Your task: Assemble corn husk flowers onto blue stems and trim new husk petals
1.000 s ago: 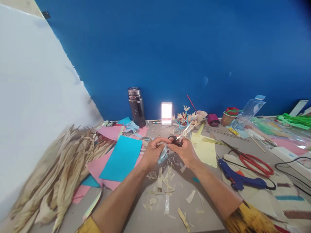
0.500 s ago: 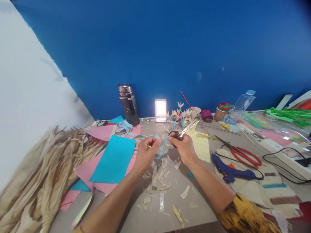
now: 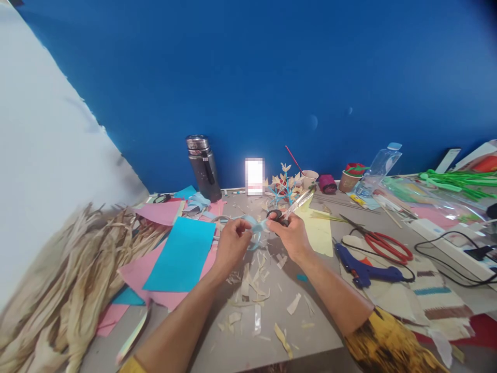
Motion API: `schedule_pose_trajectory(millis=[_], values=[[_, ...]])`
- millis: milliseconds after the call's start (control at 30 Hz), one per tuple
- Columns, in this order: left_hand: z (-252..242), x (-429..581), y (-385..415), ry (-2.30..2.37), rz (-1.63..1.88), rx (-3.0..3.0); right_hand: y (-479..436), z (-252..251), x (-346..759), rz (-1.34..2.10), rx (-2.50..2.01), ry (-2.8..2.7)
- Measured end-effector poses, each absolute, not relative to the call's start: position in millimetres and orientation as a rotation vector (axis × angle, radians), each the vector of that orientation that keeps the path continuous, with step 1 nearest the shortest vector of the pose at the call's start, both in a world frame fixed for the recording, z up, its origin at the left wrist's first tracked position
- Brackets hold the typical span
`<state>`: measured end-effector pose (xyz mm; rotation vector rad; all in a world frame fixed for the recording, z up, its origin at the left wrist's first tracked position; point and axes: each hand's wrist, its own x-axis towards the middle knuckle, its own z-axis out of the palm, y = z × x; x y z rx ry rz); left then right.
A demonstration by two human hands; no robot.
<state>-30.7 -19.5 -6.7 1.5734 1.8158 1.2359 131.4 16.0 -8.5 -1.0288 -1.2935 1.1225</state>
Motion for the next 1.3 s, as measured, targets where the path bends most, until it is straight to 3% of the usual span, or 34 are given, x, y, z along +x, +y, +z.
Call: schedule_pose_trajectory(millis=[500,967,1300], values=[[-5,-25,-24,1.596,1.247,1.646,14,-7,132,1.119,-1.066,-1.227],[-15,-32,-13,1.682,1.233,1.210,15,-13,130,1.070,-1.061,-1.114],[4,-57,-9,1.636,1.713,0.952,25,-7,140,1.188,-0.984,-0.837]])
